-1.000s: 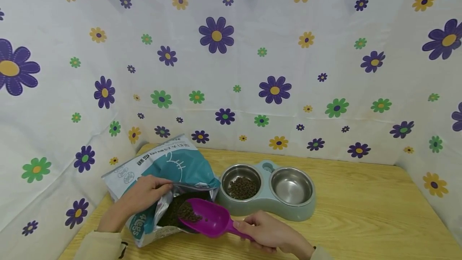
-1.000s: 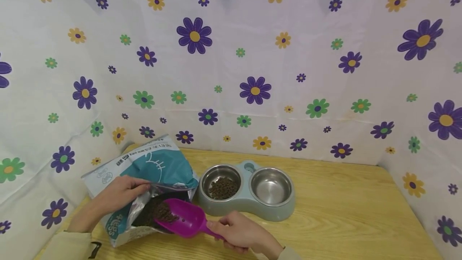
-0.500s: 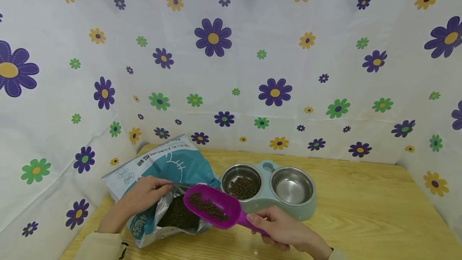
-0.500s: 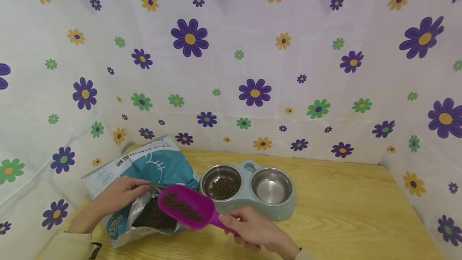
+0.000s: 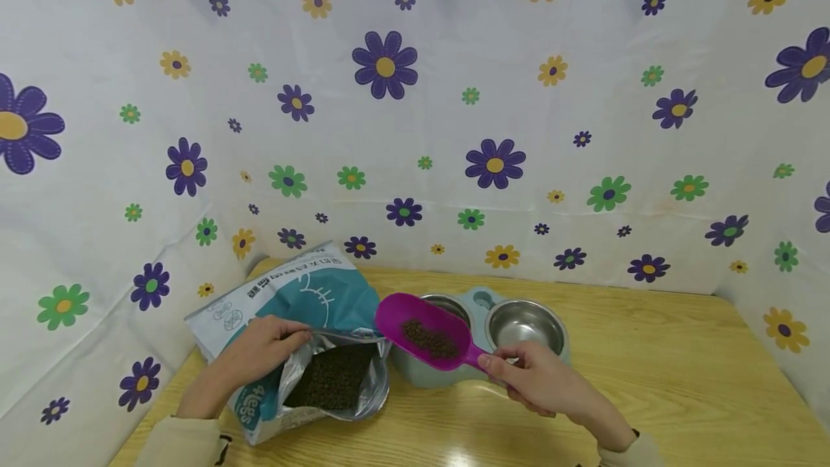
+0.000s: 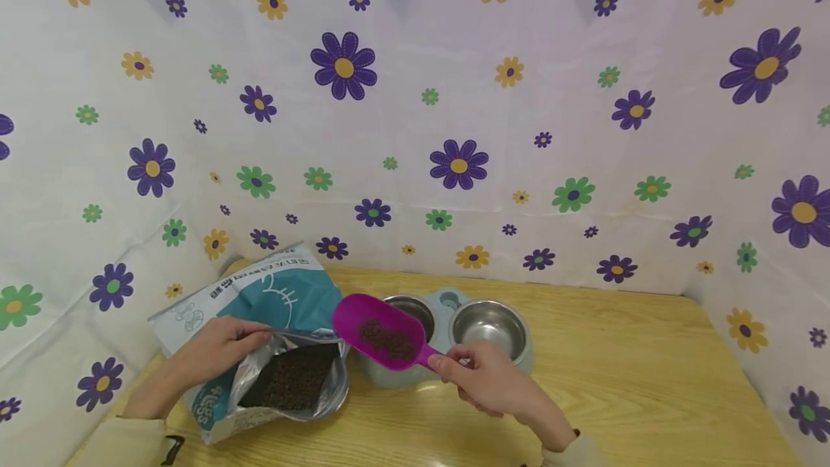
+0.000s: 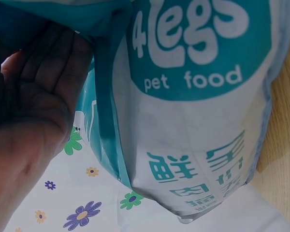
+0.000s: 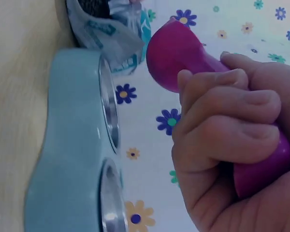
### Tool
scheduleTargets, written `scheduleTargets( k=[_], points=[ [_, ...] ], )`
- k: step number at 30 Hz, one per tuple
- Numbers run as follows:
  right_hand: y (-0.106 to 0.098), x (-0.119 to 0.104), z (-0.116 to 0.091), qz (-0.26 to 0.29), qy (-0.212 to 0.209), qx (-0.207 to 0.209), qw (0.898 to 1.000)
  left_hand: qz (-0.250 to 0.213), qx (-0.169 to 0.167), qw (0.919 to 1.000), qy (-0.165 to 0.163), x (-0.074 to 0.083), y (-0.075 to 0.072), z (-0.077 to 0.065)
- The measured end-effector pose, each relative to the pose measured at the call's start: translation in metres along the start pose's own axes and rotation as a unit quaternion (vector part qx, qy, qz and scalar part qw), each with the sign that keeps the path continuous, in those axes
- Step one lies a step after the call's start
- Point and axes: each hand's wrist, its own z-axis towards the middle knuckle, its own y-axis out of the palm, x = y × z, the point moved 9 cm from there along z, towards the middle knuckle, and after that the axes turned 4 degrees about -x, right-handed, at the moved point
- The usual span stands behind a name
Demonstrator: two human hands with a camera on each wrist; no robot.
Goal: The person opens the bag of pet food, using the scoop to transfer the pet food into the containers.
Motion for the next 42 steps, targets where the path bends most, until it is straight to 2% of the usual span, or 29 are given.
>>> scheduleTargets(
  k=[4,9,14,16,22,28,34,42],
  points=[
    [-0.019,-0.005,-0.007,-0.091,0.006,0.063,0.994,-0.006,0.005,1.0,-0.002,0.004,0.002,-0.007],
    [-0.031,-0.013,-0.013,-0.206,-0.005,0.119,0.971,-0.006,0.009,0.9999,-0.01,0.008,0.006,-0.016],
    [-0.035,-0.018,-0.015,-0.25,0.003,0.16,0.955,-0.001,0.007,0.9998,-0.016,0.01,0.01,-0.021],
    [-0.036,-0.021,-0.013,-0.274,0.006,0.177,0.945,0.001,0.006,0.9998,-0.018,0.009,0.011,-0.021],
    [-0.035,-0.036,-0.01,-0.357,-0.002,0.224,0.907,0.006,0.009,0.9997,-0.021,0.008,0.01,-0.02],
    [-0.029,-0.041,-0.009,-0.406,-0.001,0.247,0.88,0.002,0.011,0.9999,-0.011,0.01,0.01,-0.02],
    [-0.025,-0.045,-0.009,-0.462,-0.021,0.272,0.844,0.0,0.014,0.9998,-0.011,0.01,0.009,-0.02],
    [-0.022,-0.047,-0.01,-0.492,-0.024,0.293,0.819,-0.001,0.015,0.9998,-0.014,0.011,0.008,-0.021]
  ],
)
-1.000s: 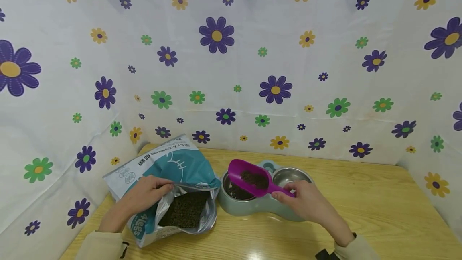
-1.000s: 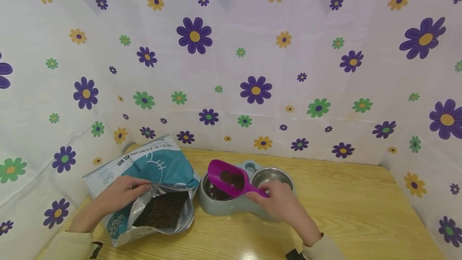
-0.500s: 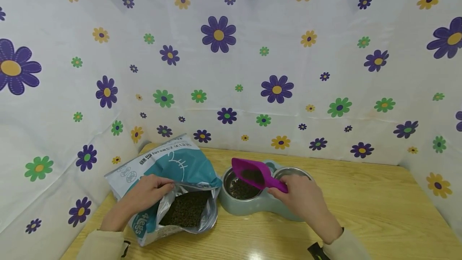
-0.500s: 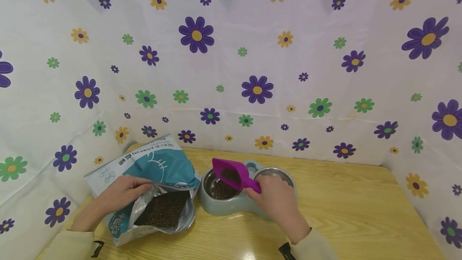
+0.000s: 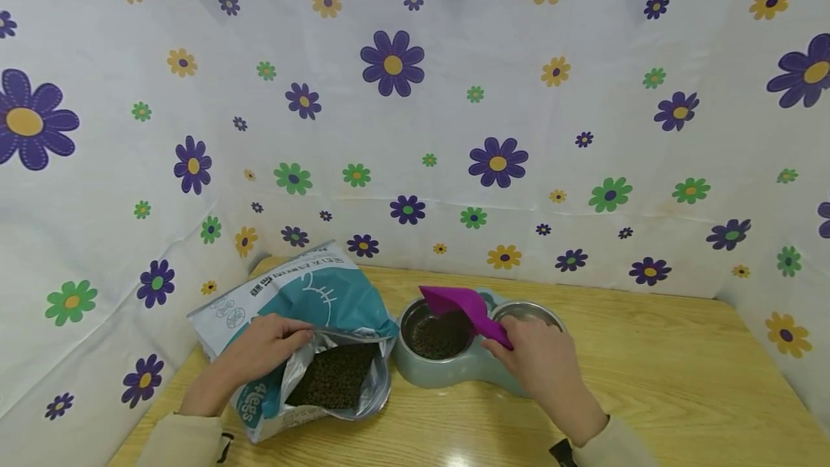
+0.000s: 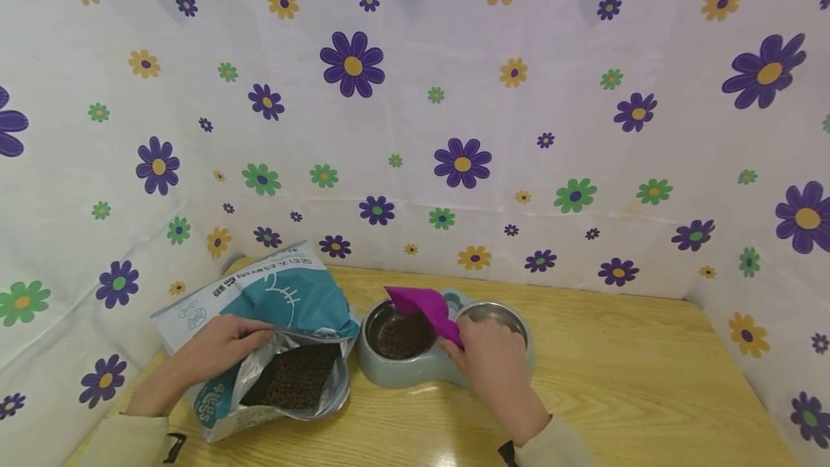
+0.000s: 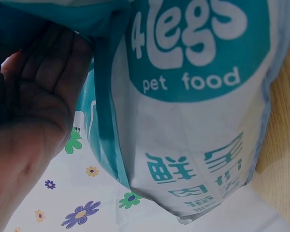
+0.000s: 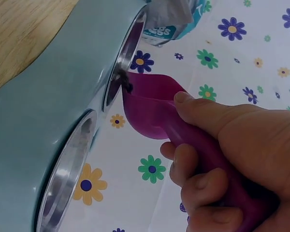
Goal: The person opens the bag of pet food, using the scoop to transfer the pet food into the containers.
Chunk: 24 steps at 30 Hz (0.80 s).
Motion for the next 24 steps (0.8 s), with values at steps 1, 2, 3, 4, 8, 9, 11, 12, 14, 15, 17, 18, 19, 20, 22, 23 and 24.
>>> scheduleTargets(
  k=[1,2,3,4,8,9,11,12,14,15,17,18,19,20,22,23,24],
  points=[
    [0.0,0.0,0.0,-0.005,-0.001,0.003,1.0,-0.001,0.0,1.0,0.0,0.0,0.0,0.0],
    [-0.001,-0.001,0.0,-0.01,-0.002,0.007,1.0,-0.001,0.0,1.0,0.0,0.0,0.0,0.0],
    [-0.001,-0.001,0.0,-0.015,-0.003,0.01,1.0,-0.002,0.0,1.0,0.0,0.0,0.0,0.0],
    [-0.001,-0.001,0.0,-0.019,-0.005,0.014,1.0,-0.002,-0.001,1.0,0.001,0.0,0.0,0.0],
    [0.001,-0.002,-0.001,-0.036,-0.01,0.025,0.999,0.001,-0.004,1.0,-0.002,-0.001,0.001,0.001],
    [0.001,-0.002,-0.001,-0.04,-0.011,0.028,0.999,0.002,-0.005,1.0,-0.003,-0.002,0.001,0.001],
    [0.002,-0.002,-0.002,-0.047,-0.015,0.033,0.998,0.005,-0.004,1.0,-0.004,-0.003,0.001,0.001],
    [0.002,-0.002,-0.002,-0.047,-0.016,0.036,0.998,0.006,-0.004,1.0,-0.005,-0.003,0.001,0.001],
    [0.003,-0.001,-0.003,-0.041,-0.013,0.038,0.998,0.006,-0.002,1.0,0.0,-0.002,0.001,0.001],
    [0.003,0.0,-0.003,-0.031,-0.01,0.035,0.999,0.006,-0.002,1.0,0.001,-0.002,0.001,0.001],
    [0.004,0.004,-0.004,0.002,0.0,0.023,1.0,0.006,-0.002,1.0,0.001,-0.002,0.001,0.002],
    [0.006,0.006,-0.004,0.024,0.007,0.012,1.0,0.005,-0.003,1.0,0.0,-0.002,0.001,0.002],
    [0.007,0.009,-0.004,0.047,0.015,-0.001,0.999,0.005,-0.004,1.0,-0.002,-0.002,0.001,0.002],
    [0.008,0.011,-0.004,0.071,0.024,-0.015,0.997,0.005,-0.005,1.0,-0.004,-0.002,0.001,0.002],
    [0.011,0.016,-0.005,0.117,0.038,-0.042,0.991,0.007,-0.005,0.9999,-0.012,-0.004,0.001,0.002],
    [0.014,0.019,-0.005,0.14,0.046,-0.057,0.987,0.008,-0.005,0.9999,-0.013,-0.004,0.001,0.002],
    [0.016,0.02,-0.005,0.162,0.053,-0.071,0.983,0.008,-0.005,0.9998,-0.014,-0.004,0.001,0.002]
  ],
)
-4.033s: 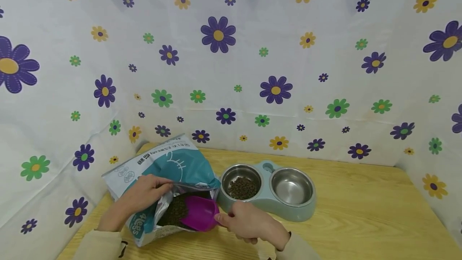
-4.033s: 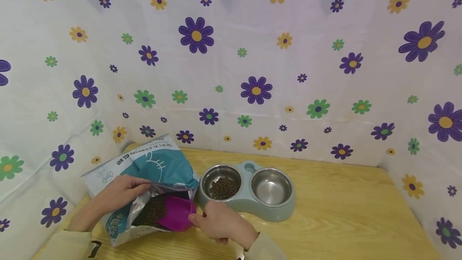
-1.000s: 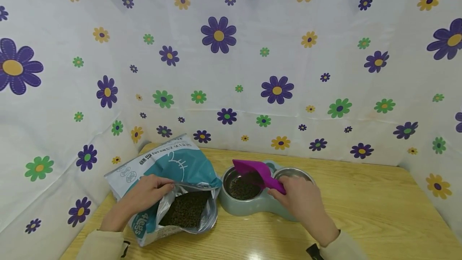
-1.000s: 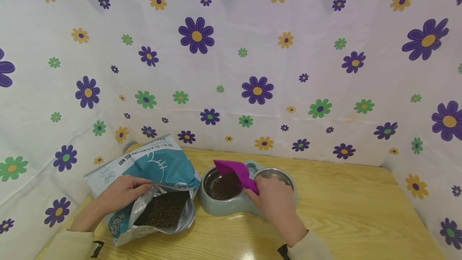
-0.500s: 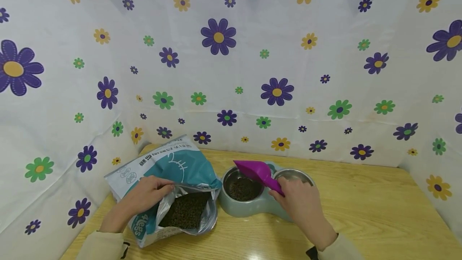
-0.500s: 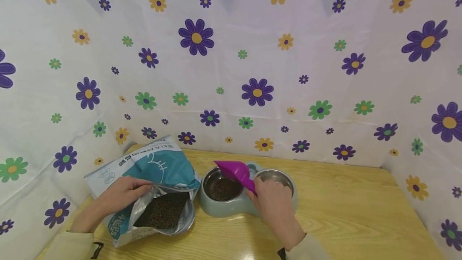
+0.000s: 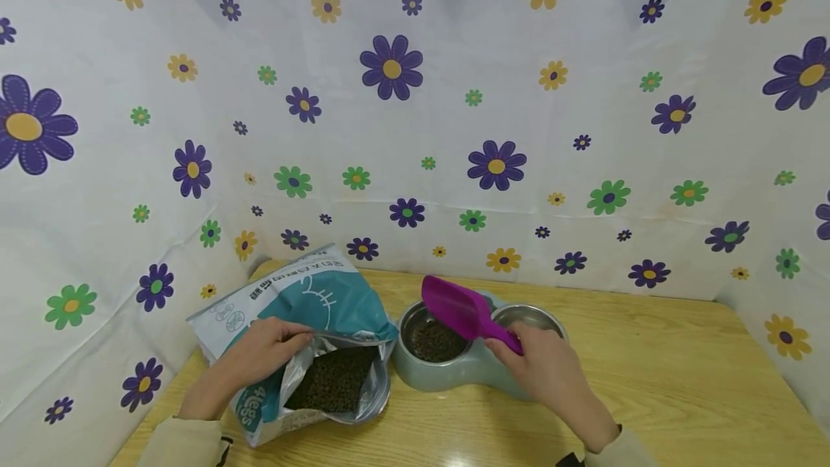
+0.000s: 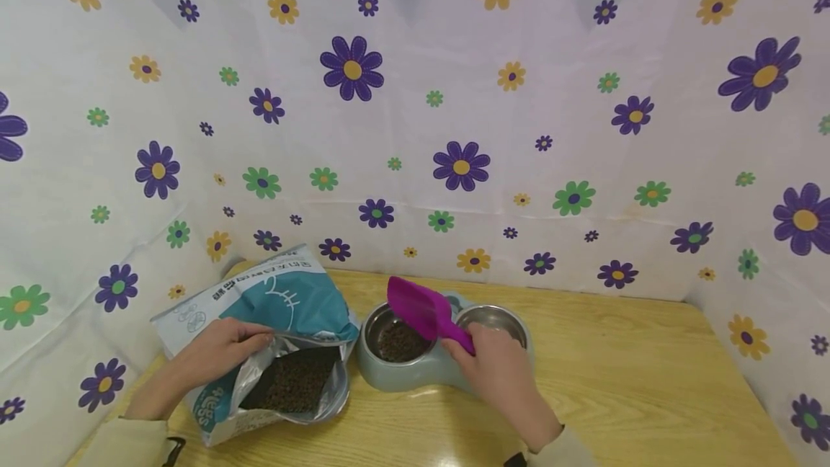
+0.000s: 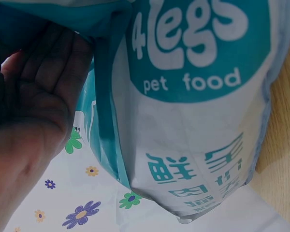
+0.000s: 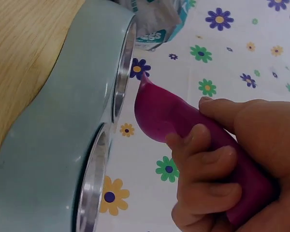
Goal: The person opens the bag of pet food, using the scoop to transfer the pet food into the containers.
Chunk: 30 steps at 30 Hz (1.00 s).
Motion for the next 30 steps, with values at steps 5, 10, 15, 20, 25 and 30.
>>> scheduleTargets(
  k=[5,10,15,20,25,30],
  points=[
    [0.01,0.01,-0.002,0.095,0.032,-0.062,0.993,0.002,0.002,1.0,-0.005,-0.001,0.0,-0.001],
    [0.018,0.014,-0.009,0.176,0.035,-0.122,0.976,0.002,-0.001,1.0,-0.002,-0.002,0.001,-0.001],
    [0.022,0.017,-0.017,0.253,0.035,-0.193,0.948,-0.002,-0.003,1.0,0.006,-0.001,0.002,-0.002],
    [0.027,0.014,-0.026,0.292,0.021,-0.263,0.919,-0.002,-0.003,1.0,0.003,-0.002,0.003,-0.002],
    [0.031,0.003,-0.031,0.293,0.004,-0.292,0.91,-0.006,-0.004,0.9999,0.007,0.0,0.002,-0.002],
    [0.038,-0.014,-0.031,0.267,-0.013,-0.285,0.921,-0.006,0.001,0.9999,0.011,0.001,0.001,-0.001]
  ],
)
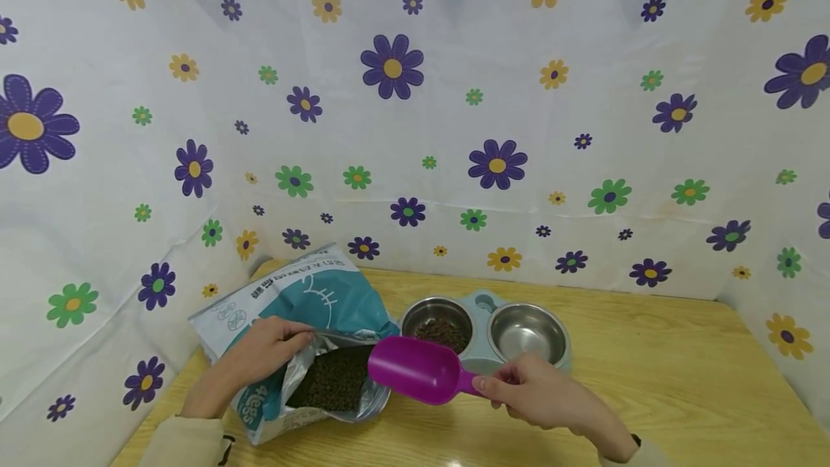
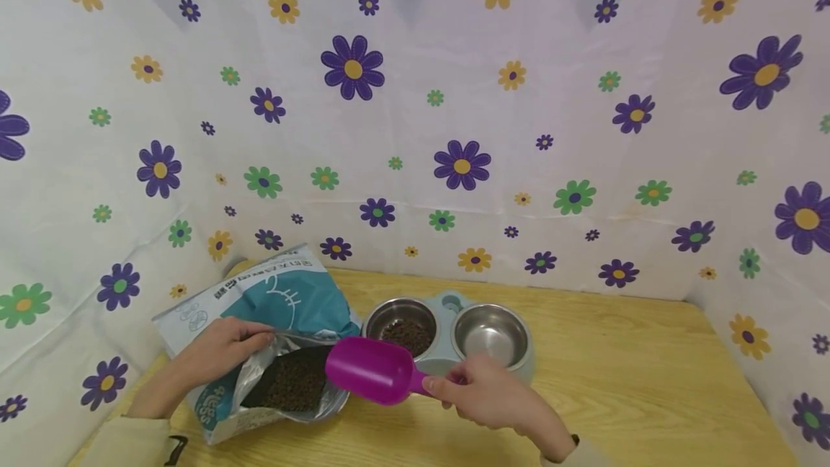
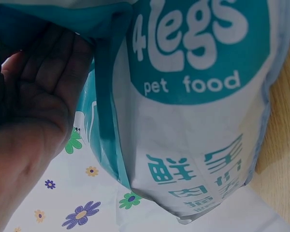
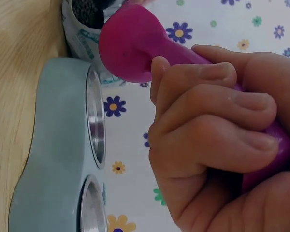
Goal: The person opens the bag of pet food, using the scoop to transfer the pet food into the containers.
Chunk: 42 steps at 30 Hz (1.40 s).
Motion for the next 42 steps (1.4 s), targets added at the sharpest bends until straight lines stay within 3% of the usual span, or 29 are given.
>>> scheduleTargets(
  k=[9,13,16,19,23,28,30,37,42],
  points=[
    [0.03,-0.027,0.01,-0.126,-0.025,0.006,0.992,0.012,0.007,0.9999,0.007,0.002,-0.001,0.001],
    [0.042,-0.041,0.013,-0.187,-0.001,0.029,0.982,0.018,0.008,0.9996,0.017,0.003,-0.002,0.002],
    [0.054,-0.052,0.016,-0.235,0.031,0.034,0.971,0.02,0.01,0.9995,0.02,0.003,-0.003,0.002],
    [0.064,-0.066,0.02,-0.289,0.036,0.046,0.955,0.017,0.009,0.9996,0.021,0.004,-0.003,0.002],
    [0.073,-0.083,0.025,-0.345,0.022,0.072,0.936,0.011,0.008,0.9997,0.02,0.004,-0.003,0.002],
    [0.079,-0.097,0.035,-0.377,-0.012,0.094,0.921,0.013,0.009,0.9997,0.017,0.003,-0.002,0.001],
    [0.079,-0.098,0.039,-0.361,-0.014,0.087,0.928,0.016,0.01,0.9996,0.02,0.004,-0.002,0.001],
    [0.076,-0.075,0.058,-0.2,0.036,0.008,0.979,0.032,0.009,0.9995,0.002,0.002,-0.002,0.001],
    [0.074,-0.058,0.066,-0.104,0.02,-0.034,0.994,0.027,0.011,0.9995,0.011,0.004,-0.002,0.001]
  ],
)
